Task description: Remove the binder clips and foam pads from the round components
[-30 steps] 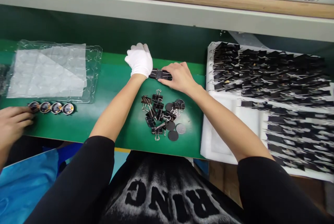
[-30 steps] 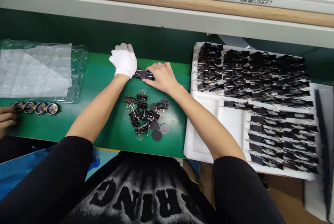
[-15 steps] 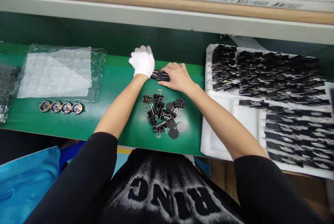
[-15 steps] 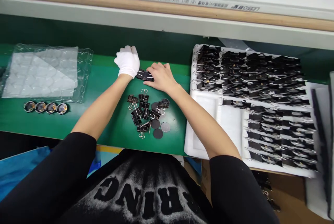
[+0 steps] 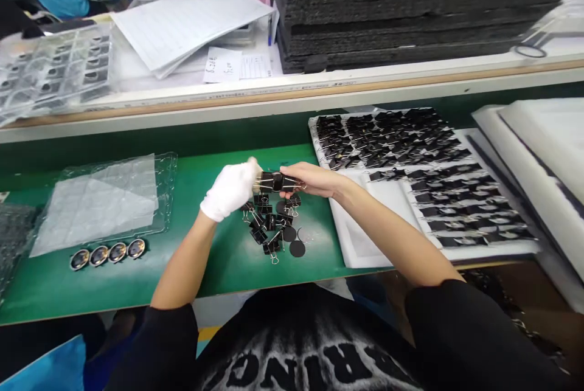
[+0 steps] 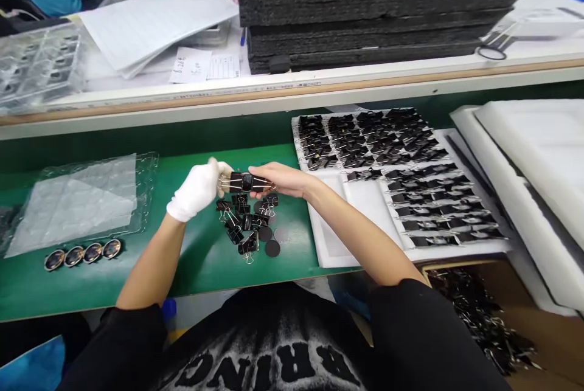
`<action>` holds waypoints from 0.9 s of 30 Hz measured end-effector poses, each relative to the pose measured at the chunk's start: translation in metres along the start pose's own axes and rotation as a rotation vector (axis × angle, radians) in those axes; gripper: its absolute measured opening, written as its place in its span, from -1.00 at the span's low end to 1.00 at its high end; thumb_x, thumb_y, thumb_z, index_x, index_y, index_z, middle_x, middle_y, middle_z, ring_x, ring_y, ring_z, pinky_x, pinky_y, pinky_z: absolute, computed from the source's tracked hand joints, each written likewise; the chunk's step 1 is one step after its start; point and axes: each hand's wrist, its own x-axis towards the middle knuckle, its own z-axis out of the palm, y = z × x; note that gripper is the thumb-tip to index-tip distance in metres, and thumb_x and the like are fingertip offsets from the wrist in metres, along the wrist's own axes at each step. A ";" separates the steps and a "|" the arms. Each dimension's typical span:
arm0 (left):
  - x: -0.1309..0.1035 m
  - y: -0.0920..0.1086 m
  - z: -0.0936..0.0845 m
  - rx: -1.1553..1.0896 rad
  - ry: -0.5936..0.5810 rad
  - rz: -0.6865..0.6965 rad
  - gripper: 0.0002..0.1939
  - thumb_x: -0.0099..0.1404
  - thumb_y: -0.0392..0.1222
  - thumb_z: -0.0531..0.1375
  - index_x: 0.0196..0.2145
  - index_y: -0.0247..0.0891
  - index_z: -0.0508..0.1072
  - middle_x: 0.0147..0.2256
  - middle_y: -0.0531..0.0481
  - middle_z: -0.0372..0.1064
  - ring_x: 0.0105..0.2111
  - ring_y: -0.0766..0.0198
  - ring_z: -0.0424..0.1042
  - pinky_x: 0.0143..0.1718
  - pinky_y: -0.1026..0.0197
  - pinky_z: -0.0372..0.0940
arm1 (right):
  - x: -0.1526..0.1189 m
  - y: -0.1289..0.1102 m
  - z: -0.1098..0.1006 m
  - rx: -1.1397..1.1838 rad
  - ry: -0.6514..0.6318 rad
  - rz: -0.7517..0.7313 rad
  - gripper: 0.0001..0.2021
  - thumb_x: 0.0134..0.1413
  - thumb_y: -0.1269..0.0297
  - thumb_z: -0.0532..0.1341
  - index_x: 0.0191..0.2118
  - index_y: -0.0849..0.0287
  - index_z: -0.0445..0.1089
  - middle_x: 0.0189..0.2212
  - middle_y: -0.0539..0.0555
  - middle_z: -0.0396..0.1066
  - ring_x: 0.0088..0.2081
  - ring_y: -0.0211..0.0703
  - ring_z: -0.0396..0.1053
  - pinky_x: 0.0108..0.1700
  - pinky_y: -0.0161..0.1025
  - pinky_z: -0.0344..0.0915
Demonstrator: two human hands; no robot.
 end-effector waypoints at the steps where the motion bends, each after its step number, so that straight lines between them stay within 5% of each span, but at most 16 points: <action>1: -0.004 0.008 0.001 0.043 -0.015 0.015 -0.42 0.46 0.30 -0.12 -0.51 -0.12 0.32 -0.56 0.00 0.35 -0.54 0.19 0.32 -0.46 0.13 0.15 | -0.009 0.003 0.003 -0.010 -0.003 -0.027 -0.49 0.15 -0.21 0.34 -0.27 0.25 0.54 -0.41 0.14 0.59 -0.44 -0.22 0.47 -0.36 -0.30 0.38; 7: -0.017 0.038 0.021 0.064 -0.095 0.112 -0.47 0.50 0.18 -0.11 -0.55 -0.15 0.10 -0.58 0.06 0.19 -0.53 0.23 0.19 -0.42 0.12 0.06 | -0.063 0.015 0.011 -0.291 0.020 -0.173 -0.58 -0.01 -0.08 0.47 -0.40 0.26 0.57 -0.43 0.08 0.58 -0.51 -0.33 0.33 -0.42 -0.33 0.25; 12: -0.019 0.059 0.041 0.147 -0.168 0.223 -0.51 0.50 0.16 -0.08 -0.51 -0.13 0.23 -0.54 0.06 0.27 -0.50 0.21 0.27 -0.38 0.12 0.09 | -0.108 0.023 0.000 -0.428 0.118 -0.149 -0.64 0.06 -0.03 0.41 -0.41 0.24 0.58 -0.54 0.02 0.50 -0.55 -0.29 0.27 -0.51 -0.31 0.09; 16: -0.013 0.087 0.061 0.196 -0.360 0.370 -0.58 0.47 0.24 0.03 -0.31 -0.08 0.46 -0.38 0.04 0.46 -0.38 0.19 0.41 -0.34 0.15 0.20 | -0.157 0.042 -0.020 -0.586 0.256 -0.202 -0.67 0.09 -0.01 0.38 -0.42 0.20 0.57 -0.58 -0.02 0.42 -0.52 -0.23 0.30 -0.47 -0.28 0.11; 19: 0.003 0.111 0.090 0.324 -0.359 0.539 -0.57 0.42 0.29 0.12 -0.16 -0.07 0.56 -0.17 -0.06 0.51 -0.17 0.08 0.47 -0.14 0.12 0.29 | -0.196 0.068 -0.030 -0.680 0.566 -0.272 -0.66 0.08 0.00 0.40 -0.11 0.12 0.61 -0.29 0.06 0.59 -0.28 -0.01 0.52 -0.24 -0.16 0.38; 22: 0.029 0.137 0.130 0.485 -0.202 0.518 -0.56 0.42 0.27 0.12 -0.23 -0.12 0.59 -0.18 -0.13 0.50 -0.10 0.00 0.45 -0.06 0.04 0.28 | -0.219 0.101 -0.029 -0.767 1.177 -0.420 -0.49 0.13 0.05 0.38 0.18 0.04 0.48 0.09 0.22 0.50 0.08 0.19 0.47 0.13 0.06 0.38; 24: 0.048 0.154 0.157 0.529 -0.125 0.452 -0.55 0.44 0.25 0.10 -0.23 -0.15 0.58 -0.15 -0.17 0.50 -0.07 -0.02 0.45 -0.05 0.02 0.28 | -0.220 0.125 -0.025 -0.830 1.545 -0.475 -0.61 0.23 0.13 0.29 0.14 0.06 0.49 0.09 0.29 0.47 0.15 0.22 0.42 0.21 0.15 0.31; 27: 0.069 0.175 0.190 0.580 -0.058 0.391 -0.49 0.47 0.26 0.03 -0.21 -0.18 0.55 -0.11 -0.22 0.48 -0.05 -0.08 0.44 -0.06 -0.04 0.26 | -0.208 0.157 -0.021 -0.916 1.671 -0.434 -0.73 0.29 0.26 0.18 0.02 0.03 0.54 -0.02 0.28 0.52 0.07 0.21 0.47 0.16 0.18 0.33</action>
